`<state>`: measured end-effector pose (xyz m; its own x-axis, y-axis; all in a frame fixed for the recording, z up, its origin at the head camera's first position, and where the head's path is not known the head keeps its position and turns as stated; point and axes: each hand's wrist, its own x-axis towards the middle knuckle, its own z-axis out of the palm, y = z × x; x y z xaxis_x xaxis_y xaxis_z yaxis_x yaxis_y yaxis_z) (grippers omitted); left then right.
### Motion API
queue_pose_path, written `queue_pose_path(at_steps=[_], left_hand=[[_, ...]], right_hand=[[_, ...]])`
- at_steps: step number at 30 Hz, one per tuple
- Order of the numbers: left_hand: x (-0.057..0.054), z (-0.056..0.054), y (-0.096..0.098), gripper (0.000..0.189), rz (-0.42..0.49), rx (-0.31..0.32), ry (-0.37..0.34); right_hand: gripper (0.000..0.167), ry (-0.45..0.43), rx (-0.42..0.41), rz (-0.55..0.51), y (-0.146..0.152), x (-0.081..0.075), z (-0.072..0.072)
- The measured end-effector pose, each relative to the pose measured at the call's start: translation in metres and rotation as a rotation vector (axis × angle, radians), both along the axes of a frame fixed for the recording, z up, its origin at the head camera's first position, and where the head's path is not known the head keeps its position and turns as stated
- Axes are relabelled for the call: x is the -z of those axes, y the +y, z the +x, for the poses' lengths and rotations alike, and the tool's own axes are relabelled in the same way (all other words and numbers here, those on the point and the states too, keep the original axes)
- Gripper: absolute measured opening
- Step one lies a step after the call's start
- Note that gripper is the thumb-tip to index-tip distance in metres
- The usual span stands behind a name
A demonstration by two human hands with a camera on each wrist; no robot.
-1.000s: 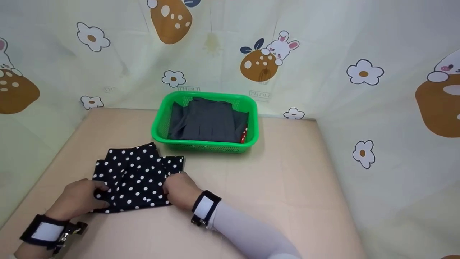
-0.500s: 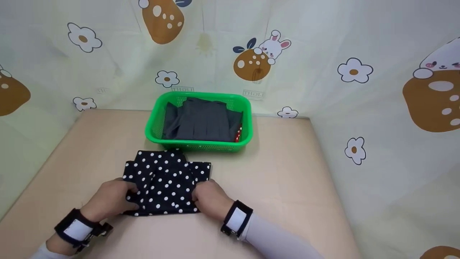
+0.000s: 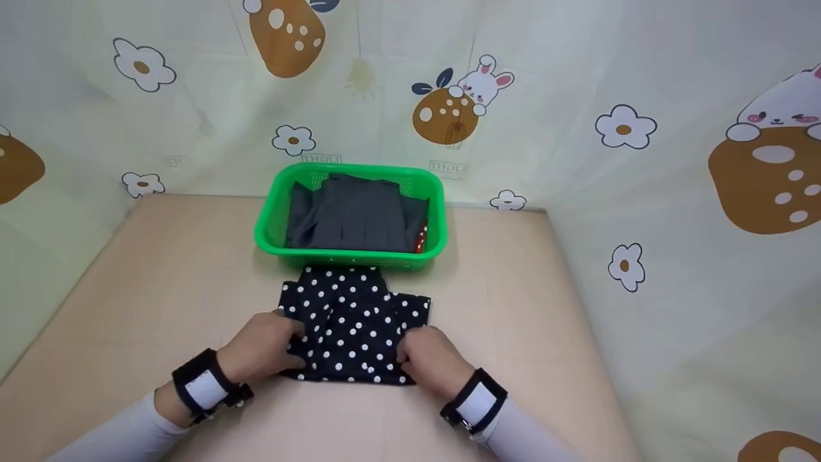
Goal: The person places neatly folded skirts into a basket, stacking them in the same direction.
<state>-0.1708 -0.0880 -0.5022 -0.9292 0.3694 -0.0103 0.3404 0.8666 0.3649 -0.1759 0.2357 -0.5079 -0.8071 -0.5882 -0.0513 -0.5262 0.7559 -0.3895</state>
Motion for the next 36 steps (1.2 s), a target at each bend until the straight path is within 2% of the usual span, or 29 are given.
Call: queue_pose_path(at_steps=[2, 7, 10, 12, 14, 17, 20, 23, 27, 32, 36], left_hand=[[0.001, -0.001, 0.005, 0.028, -0.004, 0.008, 0.004], [0.002, -0.001, 0.006, 0.031, -0.016, -0.022, 0.019], [0.002, -0.001, 0.004, 0.034, -0.013, -0.032, 0.029], [0.001, -0.001, 0.002, 0.038, -0.011, -0.042, 0.020], [0.002, 0.000, -0.003, 0.044, -0.004, -0.069, -0.004], [0.002, 0.000, -0.014, 0.058, 0.046, -0.151, -0.042], [0.001, -0.003, -0.029, 0.071, 0.162, -0.256, -0.063], [0.003, -0.007, -0.039, 0.073, 0.292, -0.318, -0.075], [0.009, -0.011, -0.039, 0.067, 0.415, -0.341, -0.115], [0.014, -0.013, -0.038, 0.065, 0.559, -0.359, -0.187], [0.016, -0.014, -0.040, 0.064, 0.591, -0.388, -0.218]], right_hand=[[0.007, 0.008, 0.008, 0.008, 0.004, 0.000, 0.002], [0.008, 0.064, -0.034, 0.025, 0.006, -0.001, 0.002], [0.009, 0.055, -0.027, 0.011, 0.010, -0.002, 0.000], [0.010, 0.027, 0.009, -0.026, 0.014, -0.002, -0.002], [0.018, -0.018, 0.083, -0.097, 0.017, -0.002, -0.004], [0.040, -0.070, 0.255, -0.245, 0.020, -0.001, -0.007], [0.063, -0.140, 0.437, -0.428, 0.023, 0.003, -0.012], [0.075, -0.217, 0.558, -0.576, 0.026, 0.007, -0.017], [0.080, -0.282, 0.646, -0.704, 0.030, 0.010, -0.020], [0.083, -0.382, 0.689, -0.863, 0.030, 0.012, -0.023], [0.083, -0.493, 0.717, -0.991, 0.028, 0.014, -0.024]])
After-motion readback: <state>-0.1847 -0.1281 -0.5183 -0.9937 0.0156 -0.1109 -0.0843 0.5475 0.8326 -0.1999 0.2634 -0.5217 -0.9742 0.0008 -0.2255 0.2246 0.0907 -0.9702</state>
